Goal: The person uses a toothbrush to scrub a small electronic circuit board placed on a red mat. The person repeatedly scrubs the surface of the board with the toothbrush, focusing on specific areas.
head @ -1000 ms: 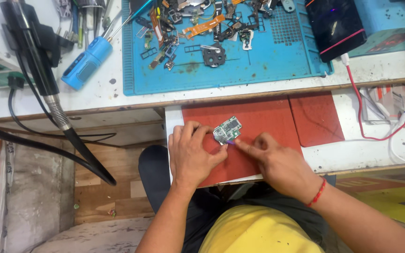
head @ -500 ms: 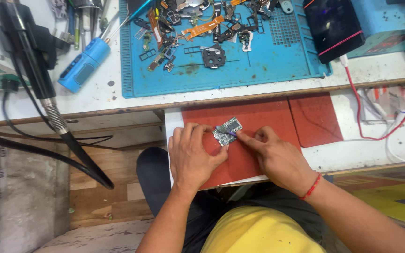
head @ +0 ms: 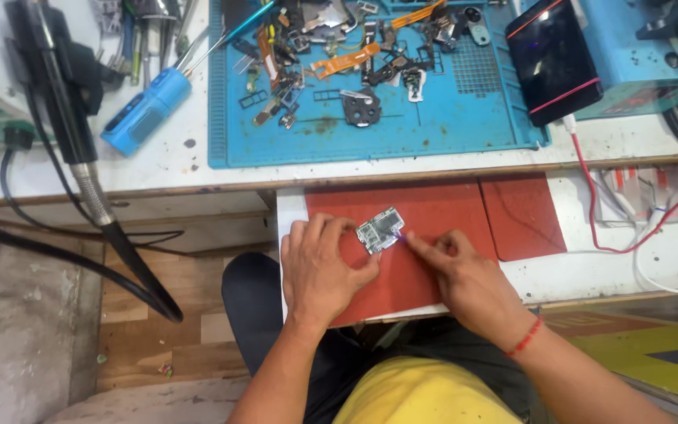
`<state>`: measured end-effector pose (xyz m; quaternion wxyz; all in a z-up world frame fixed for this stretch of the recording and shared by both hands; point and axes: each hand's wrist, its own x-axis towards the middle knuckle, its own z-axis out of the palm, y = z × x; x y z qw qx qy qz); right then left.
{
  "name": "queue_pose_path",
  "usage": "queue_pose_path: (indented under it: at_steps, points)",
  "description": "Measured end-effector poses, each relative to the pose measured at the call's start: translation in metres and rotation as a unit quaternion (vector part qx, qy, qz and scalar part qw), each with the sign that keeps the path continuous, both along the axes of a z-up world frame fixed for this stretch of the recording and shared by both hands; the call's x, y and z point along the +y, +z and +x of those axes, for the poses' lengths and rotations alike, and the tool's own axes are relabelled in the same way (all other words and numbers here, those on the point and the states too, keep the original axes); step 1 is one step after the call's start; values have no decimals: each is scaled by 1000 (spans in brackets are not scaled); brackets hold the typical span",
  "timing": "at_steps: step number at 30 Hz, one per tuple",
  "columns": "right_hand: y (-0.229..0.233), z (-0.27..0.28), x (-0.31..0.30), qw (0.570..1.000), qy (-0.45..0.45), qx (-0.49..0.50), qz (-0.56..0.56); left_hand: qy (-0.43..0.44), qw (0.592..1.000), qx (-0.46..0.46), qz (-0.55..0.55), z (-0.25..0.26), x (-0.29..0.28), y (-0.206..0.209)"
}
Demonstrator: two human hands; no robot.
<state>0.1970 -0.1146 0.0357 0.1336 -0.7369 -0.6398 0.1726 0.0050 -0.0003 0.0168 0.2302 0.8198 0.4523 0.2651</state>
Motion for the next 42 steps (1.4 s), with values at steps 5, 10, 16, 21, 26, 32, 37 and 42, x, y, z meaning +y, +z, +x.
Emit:
queue_pose_path:
  at_steps: [5, 10, 16, 21, 26, 32, 37, 42]
  points:
    - [-4, -3, -1, 999, 26, -18, -2, -9, 1000, 16, 3, 1, -4, -1]
    - [3, 2, 2, 999, 14, -16, -41, -37, 999, 27, 25, 1, -1, 2]
    - [-8, 1, 1, 1000, 2, -7, -7, -37, 999, 23, 26, -1, -7, -2]
    - [-6, 3, 8, 999, -35, -25, -19, -27, 999, 13, 24, 2, -4, 0]
    - [-5, 1, 9, 1000, -2, 6, -20, -31, 999, 32, 2, 2, 0, 3]
    - [4, -5, 8, 999, 10, 20, -38, -32, 999, 20, 14, 2, 1, 5]
    - [4, -4, 5, 1000, 17, 6, -5, -25, 999, 21, 16, 1, -3, -1]
    - [4, -3, 5, 999, -35, 12, -35, -38, 999, 23, 9, 2, -2, -1]
